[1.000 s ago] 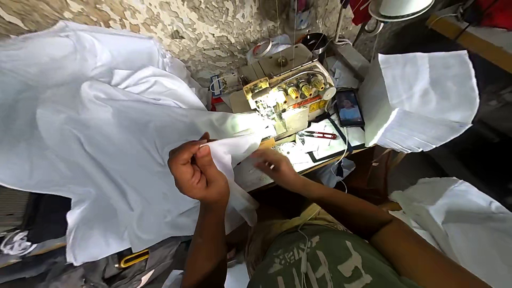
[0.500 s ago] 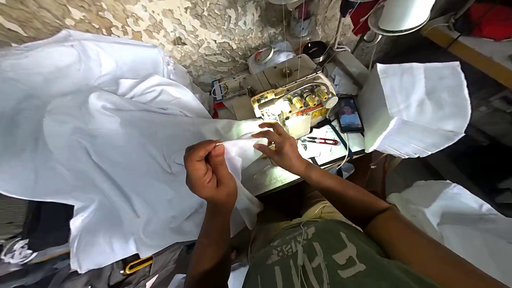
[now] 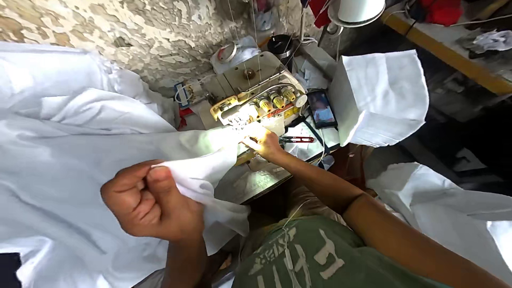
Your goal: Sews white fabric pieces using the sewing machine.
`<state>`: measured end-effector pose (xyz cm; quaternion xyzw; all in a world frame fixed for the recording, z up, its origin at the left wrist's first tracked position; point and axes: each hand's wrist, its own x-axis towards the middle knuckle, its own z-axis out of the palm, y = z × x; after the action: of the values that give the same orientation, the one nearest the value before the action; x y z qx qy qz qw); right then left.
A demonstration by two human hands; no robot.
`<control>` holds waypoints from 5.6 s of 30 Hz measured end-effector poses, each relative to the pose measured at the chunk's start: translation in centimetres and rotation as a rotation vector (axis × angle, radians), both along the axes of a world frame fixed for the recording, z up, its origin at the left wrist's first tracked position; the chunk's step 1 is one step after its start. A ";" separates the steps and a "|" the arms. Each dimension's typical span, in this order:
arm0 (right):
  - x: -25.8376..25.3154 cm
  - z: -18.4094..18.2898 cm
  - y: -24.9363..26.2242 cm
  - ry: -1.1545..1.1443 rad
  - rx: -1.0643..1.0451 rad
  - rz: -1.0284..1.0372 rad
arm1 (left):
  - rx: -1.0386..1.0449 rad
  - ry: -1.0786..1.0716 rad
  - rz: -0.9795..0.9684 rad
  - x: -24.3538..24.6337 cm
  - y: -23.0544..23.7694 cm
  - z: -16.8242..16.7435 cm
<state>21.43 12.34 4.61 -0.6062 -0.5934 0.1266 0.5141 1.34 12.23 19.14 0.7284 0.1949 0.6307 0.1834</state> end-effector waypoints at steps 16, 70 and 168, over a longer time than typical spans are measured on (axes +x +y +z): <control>-3.0 5.4 -1.1 -0.023 0.475 0.221 | 0.060 -0.080 0.064 0.2 0.4 0.2; 2.1 0.1 -1.3 0.281 -0.149 0.405 | -0.351 0.083 -0.069 0.0 4.8 0.7; 1.5 -2.2 -6.1 -0.115 0.041 0.314 | -0.440 0.856 -0.311 -0.4 -3.0 -5.2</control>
<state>22.95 6.27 2.44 -0.5017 -0.7117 0.1585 0.4655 0.96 9.27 13.90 0.8863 0.2699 0.1849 0.3279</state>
